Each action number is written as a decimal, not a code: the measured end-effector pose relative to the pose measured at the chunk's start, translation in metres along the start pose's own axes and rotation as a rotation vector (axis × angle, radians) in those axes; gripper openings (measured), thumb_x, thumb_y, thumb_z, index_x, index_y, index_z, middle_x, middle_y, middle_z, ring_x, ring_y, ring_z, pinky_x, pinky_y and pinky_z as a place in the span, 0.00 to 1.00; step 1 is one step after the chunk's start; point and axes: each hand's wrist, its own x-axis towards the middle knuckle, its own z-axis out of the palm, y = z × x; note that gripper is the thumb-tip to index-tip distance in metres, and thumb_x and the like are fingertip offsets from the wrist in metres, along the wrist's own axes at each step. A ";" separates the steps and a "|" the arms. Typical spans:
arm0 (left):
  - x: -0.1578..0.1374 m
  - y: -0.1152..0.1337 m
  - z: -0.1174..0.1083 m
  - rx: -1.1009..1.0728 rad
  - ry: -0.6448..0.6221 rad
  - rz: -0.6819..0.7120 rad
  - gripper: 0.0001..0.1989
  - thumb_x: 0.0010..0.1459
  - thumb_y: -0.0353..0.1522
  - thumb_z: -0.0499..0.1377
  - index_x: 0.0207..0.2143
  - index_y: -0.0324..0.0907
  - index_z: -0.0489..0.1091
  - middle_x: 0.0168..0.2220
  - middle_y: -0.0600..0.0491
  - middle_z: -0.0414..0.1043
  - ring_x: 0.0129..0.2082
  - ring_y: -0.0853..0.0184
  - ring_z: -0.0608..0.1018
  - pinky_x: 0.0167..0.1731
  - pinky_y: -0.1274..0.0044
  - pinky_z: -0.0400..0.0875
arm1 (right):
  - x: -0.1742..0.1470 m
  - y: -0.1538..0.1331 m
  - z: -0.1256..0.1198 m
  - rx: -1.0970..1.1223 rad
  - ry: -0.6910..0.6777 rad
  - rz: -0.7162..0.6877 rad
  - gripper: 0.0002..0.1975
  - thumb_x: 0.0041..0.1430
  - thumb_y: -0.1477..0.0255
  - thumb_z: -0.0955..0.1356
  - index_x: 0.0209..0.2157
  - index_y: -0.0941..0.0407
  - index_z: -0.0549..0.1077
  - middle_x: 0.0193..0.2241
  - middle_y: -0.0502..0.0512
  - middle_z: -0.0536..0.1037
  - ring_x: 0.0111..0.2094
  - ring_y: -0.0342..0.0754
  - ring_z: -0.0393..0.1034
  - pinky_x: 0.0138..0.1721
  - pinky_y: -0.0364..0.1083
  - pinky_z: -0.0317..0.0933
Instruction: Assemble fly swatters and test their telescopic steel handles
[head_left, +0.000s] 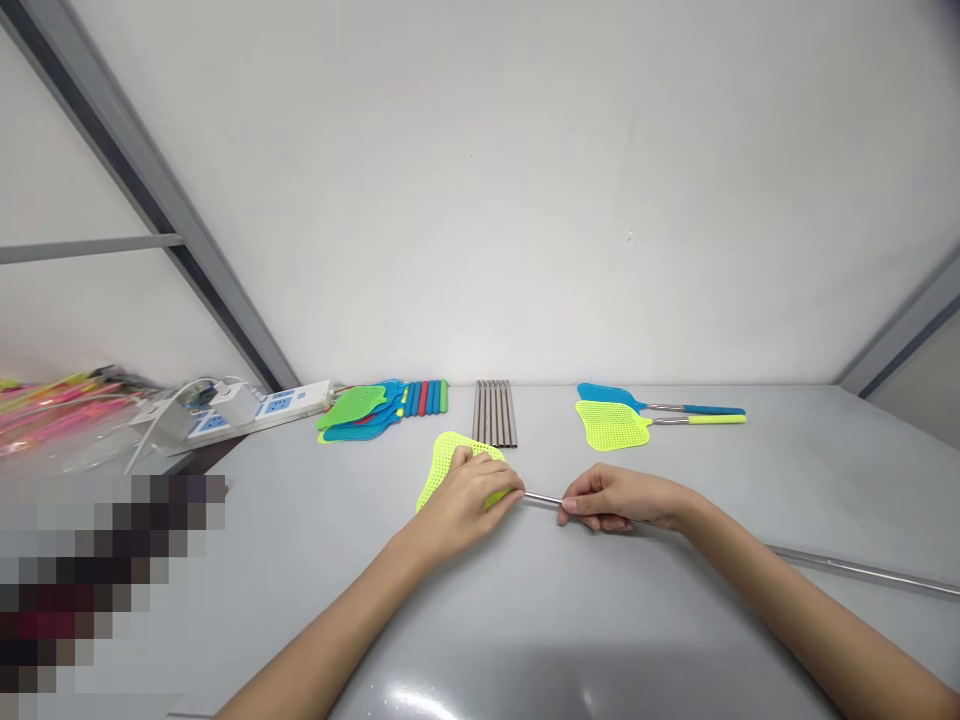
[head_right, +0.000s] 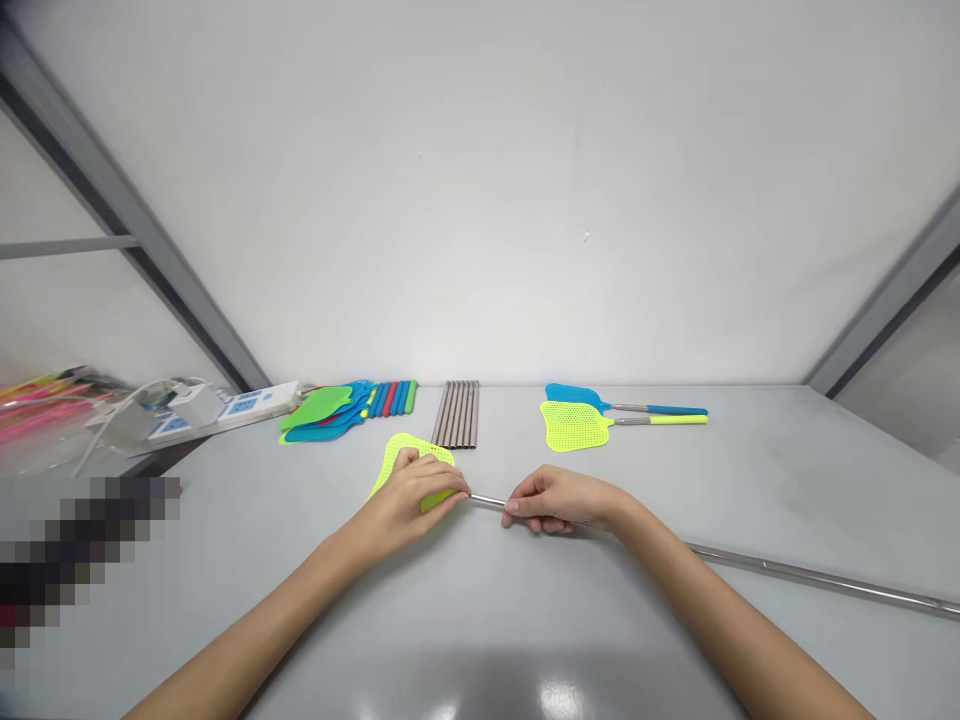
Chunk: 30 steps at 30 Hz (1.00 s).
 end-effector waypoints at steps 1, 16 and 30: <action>0.000 -0.002 0.001 0.002 0.003 -0.003 0.11 0.61 0.33 0.46 0.31 0.44 0.67 0.31 0.58 0.70 0.33 0.70 0.68 0.38 0.73 0.50 | 0.000 0.000 0.000 -0.010 0.000 -0.004 0.16 0.53 0.63 0.64 0.34 0.62 0.73 0.17 0.46 0.62 0.14 0.33 0.49 0.15 0.37 0.43; -0.003 -0.003 -0.003 0.073 -0.129 0.067 0.11 0.60 0.32 0.47 0.30 0.44 0.68 0.26 0.57 0.69 0.28 0.68 0.63 0.32 0.73 0.48 | 0.002 -0.001 0.000 -0.095 -0.015 0.034 0.18 0.53 0.60 0.62 0.31 0.62 0.72 0.16 0.45 0.57 0.15 0.35 0.46 0.16 0.39 0.40; -0.012 0.026 0.005 0.289 -0.110 0.154 0.07 0.55 0.23 0.47 0.25 0.40 0.59 0.24 0.54 0.61 0.28 0.67 0.61 0.34 0.73 0.50 | -0.003 -0.004 0.008 0.016 -0.125 0.115 0.16 0.53 0.63 0.63 0.22 0.62 0.67 0.11 0.40 0.49 0.12 0.34 0.38 0.13 0.38 0.32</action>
